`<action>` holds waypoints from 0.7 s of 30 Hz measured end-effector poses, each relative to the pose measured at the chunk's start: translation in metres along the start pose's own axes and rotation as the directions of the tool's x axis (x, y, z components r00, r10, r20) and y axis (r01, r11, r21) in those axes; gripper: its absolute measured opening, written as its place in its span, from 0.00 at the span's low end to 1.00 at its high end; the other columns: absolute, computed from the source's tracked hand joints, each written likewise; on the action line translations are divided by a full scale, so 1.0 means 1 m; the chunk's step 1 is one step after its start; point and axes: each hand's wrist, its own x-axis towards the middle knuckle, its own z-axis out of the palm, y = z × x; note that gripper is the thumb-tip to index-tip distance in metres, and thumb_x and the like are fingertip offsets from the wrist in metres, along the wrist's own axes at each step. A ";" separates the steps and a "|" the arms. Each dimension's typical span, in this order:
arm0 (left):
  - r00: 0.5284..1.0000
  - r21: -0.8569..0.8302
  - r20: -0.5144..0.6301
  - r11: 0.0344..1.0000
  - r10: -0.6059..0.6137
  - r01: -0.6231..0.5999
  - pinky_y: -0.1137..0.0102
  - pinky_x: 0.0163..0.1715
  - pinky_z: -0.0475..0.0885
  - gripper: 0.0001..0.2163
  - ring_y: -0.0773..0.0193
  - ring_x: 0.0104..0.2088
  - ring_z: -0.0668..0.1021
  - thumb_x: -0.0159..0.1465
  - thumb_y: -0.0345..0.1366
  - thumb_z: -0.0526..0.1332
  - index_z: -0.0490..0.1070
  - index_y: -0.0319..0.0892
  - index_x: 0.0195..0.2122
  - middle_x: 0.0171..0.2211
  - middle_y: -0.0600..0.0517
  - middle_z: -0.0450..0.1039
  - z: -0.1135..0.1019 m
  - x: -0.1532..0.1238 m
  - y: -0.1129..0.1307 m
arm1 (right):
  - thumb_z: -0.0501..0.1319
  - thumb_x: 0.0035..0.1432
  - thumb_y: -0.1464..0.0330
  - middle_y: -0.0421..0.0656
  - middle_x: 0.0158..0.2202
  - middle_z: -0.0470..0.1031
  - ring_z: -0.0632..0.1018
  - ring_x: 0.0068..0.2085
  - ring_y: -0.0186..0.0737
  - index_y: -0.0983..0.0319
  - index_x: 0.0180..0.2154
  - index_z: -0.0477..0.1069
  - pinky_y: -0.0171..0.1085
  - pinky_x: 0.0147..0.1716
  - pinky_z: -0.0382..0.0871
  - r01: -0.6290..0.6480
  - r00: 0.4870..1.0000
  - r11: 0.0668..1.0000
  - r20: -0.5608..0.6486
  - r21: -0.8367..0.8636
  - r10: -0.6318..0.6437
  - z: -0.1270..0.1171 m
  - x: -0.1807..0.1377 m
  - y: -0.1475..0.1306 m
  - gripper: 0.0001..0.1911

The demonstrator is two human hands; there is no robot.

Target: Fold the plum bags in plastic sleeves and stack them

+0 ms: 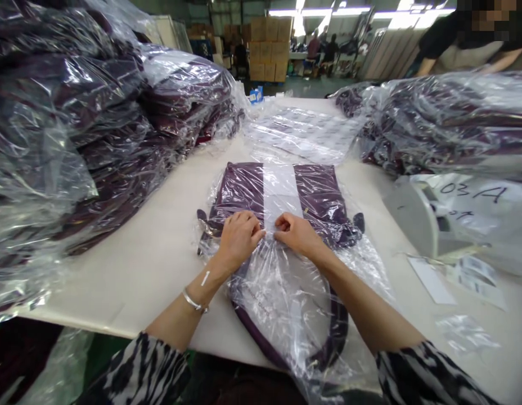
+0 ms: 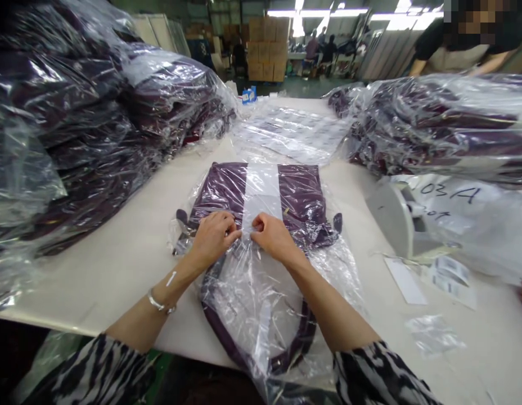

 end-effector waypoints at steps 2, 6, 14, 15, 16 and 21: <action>0.999 -0.026 0.028 0.999 -0.023 0.024 0.63 0.47 0.65 0.05 0.57 0.45 0.75 0.64 0.33 0.64 0.70 0.43 0.31 0.40 0.50 0.75 0.006 0.002 -0.002 | 0.61 0.54 0.77 0.42 0.35 0.80 0.77 0.37 0.38 0.61 0.42 0.77 0.35 0.39 0.67 0.046 0.997 0.998 -0.060 -0.045 -0.049 -0.011 -0.004 0.006 0.13; 0.999 -0.071 0.039 0.997 -0.011 0.014 0.64 0.45 0.65 0.06 0.57 0.44 0.75 0.64 0.34 0.62 0.68 0.44 0.30 0.41 0.49 0.76 0.010 0.004 -0.008 | 0.61 0.57 0.71 0.46 0.42 0.81 0.79 0.40 0.43 0.60 0.41 0.78 0.40 0.45 0.70 0.074 0.943 0.995 -0.321 -0.070 -0.093 -0.077 -0.044 0.036 0.11; 0.998 -0.226 0.052 0.974 -0.023 0.034 0.58 0.52 0.67 0.13 0.49 0.48 0.76 0.60 0.49 0.60 0.70 0.46 0.27 0.45 0.46 0.78 0.020 0.014 -0.025 | 0.63 0.55 0.60 0.50 0.38 0.81 0.79 0.39 0.47 0.63 0.38 0.80 0.43 0.46 0.70 -0.507 0.522 0.862 -0.789 0.017 0.323 -0.253 -0.150 0.164 0.14; 0.998 -0.238 0.060 0.970 -0.027 0.040 0.57 0.52 0.67 0.14 0.48 0.48 0.76 0.59 0.51 0.60 0.71 0.46 0.26 0.46 0.46 0.78 0.022 0.015 -0.027 | 0.64 0.54 0.60 0.50 0.36 0.81 0.79 0.38 0.47 0.63 0.35 0.80 0.42 0.44 0.70 -0.535 0.529 0.837 -0.728 0.111 0.435 -0.261 -0.153 0.179 0.13; 0.997 -0.247 0.069 0.968 -0.029 0.045 0.56 0.53 0.67 0.15 0.47 0.49 0.76 0.59 0.52 0.59 0.71 0.46 0.26 0.46 0.46 0.78 0.022 0.016 -0.027 | 0.65 0.53 0.60 0.49 0.33 0.80 0.78 0.36 0.46 0.63 0.33 0.80 0.41 0.41 0.71 -0.539 0.548 0.813 -0.643 0.218 0.536 -0.266 -0.154 0.192 0.13; 0.996 -0.248 0.087 0.967 -0.034 0.055 0.55 0.55 0.67 0.17 0.45 0.50 0.76 0.57 0.55 0.59 0.72 0.46 0.25 0.47 0.45 0.77 0.020 0.017 -0.027 | 0.68 0.49 0.60 0.45 0.28 0.78 0.74 0.30 0.37 0.65 0.29 0.78 0.35 0.33 0.68 -0.477 0.620 0.733 -0.405 0.485 0.672 -0.262 -0.132 0.223 0.13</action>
